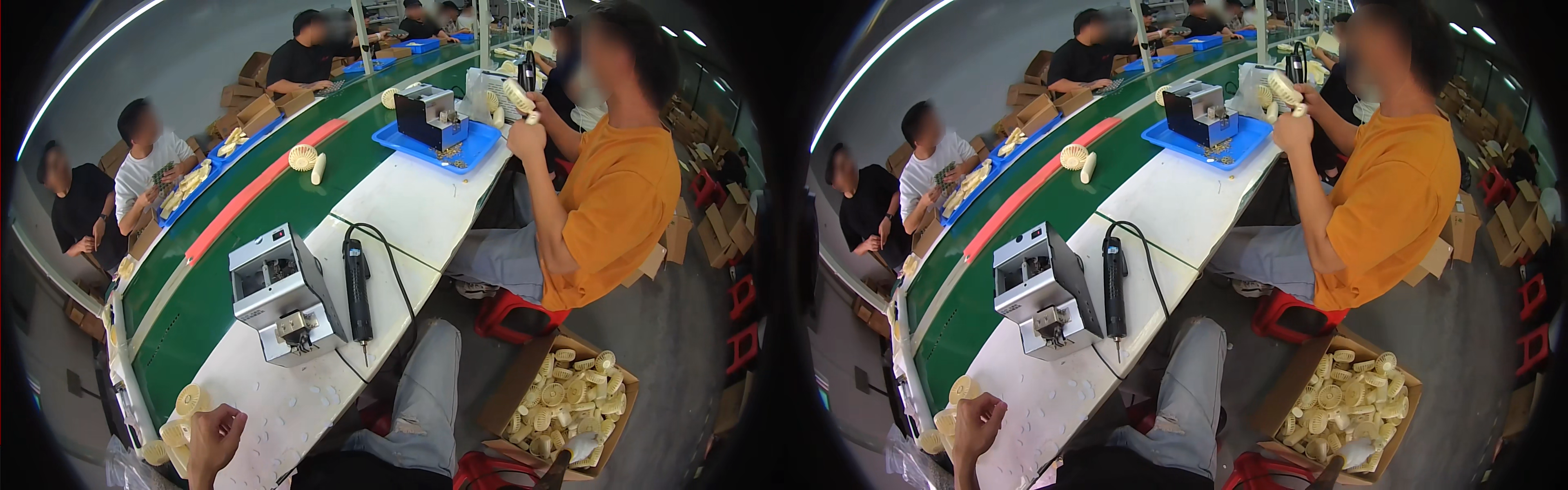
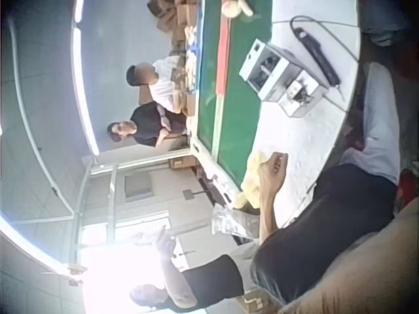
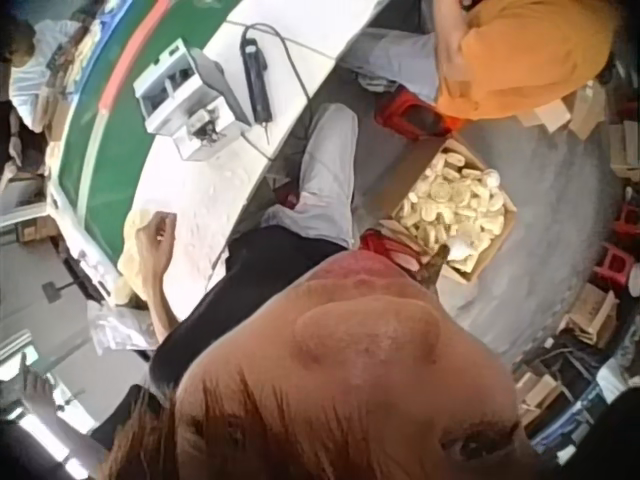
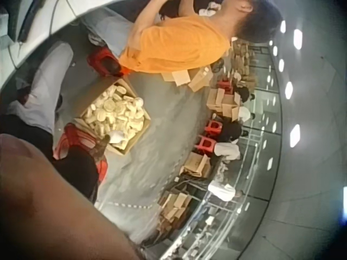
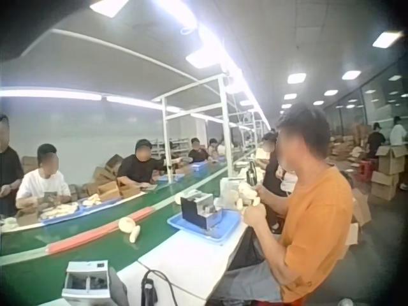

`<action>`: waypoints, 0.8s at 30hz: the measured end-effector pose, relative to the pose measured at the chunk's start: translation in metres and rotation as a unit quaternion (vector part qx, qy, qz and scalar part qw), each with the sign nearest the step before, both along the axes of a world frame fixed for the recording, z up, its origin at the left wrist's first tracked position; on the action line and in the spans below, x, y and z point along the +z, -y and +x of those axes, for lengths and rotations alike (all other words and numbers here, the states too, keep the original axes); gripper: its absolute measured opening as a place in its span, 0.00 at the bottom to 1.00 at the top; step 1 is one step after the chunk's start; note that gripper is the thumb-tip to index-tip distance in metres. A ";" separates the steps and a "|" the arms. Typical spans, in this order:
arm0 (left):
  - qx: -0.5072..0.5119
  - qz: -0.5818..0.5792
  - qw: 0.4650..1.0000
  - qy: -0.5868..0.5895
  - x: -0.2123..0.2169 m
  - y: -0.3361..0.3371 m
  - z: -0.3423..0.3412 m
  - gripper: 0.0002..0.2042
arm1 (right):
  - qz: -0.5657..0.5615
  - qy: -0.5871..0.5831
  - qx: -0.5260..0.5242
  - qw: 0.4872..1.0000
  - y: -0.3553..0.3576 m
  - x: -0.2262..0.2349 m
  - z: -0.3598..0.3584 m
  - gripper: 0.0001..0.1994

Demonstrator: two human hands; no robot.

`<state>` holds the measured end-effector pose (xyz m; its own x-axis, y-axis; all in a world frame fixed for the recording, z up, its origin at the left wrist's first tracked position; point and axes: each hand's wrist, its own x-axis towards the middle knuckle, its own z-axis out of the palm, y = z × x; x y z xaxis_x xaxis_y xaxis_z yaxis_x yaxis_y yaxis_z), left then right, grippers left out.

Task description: The person assembles portable fans by attaching fan heads to handles, driving screws into the joints with an electric screwdriver, and placing the assembled fans on the workbench and conveyor belt.

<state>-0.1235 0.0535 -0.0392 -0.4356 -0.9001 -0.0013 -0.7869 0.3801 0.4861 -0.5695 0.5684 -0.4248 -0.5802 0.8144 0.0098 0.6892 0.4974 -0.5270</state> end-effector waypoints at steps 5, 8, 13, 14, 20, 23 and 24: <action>-0.045 -0.014 0.998 -0.028 0.001 -0.010 -0.020 0.09 | -0.003 -0.174 0.095 0.980 -0.001 0.023 -0.011 0.20; -0.187 -0.125 0.974 0.003 -0.005 -0.024 -0.031 0.20 | -0.278 -0.253 0.262 0.889 0.089 0.099 0.004 0.23; -0.381 -0.167 0.905 -0.089 -0.005 -0.040 -0.074 0.50 | -0.447 -0.130 0.612 0.640 0.233 0.182 0.081 0.15; -0.378 -0.170 0.906 -0.088 -0.010 -0.046 -0.080 0.50 | -0.502 -0.118 0.684 0.516 0.269 0.229 0.101 0.15; -0.487 0.029 0.873 -0.027 -0.035 -0.065 -0.070 0.45 | -0.608 0.049 0.749 0.259 0.320 0.278 0.164 0.16; -0.462 0.148 0.874 -0.022 -0.038 -0.074 -0.077 0.33 | -0.607 0.057 0.752 0.250 0.321 0.275 0.161 0.16; -0.474 0.140 0.865 -0.089 -0.040 -0.076 -0.080 0.29 | -0.636 0.027 0.718 0.282 0.320 0.267 0.164 0.17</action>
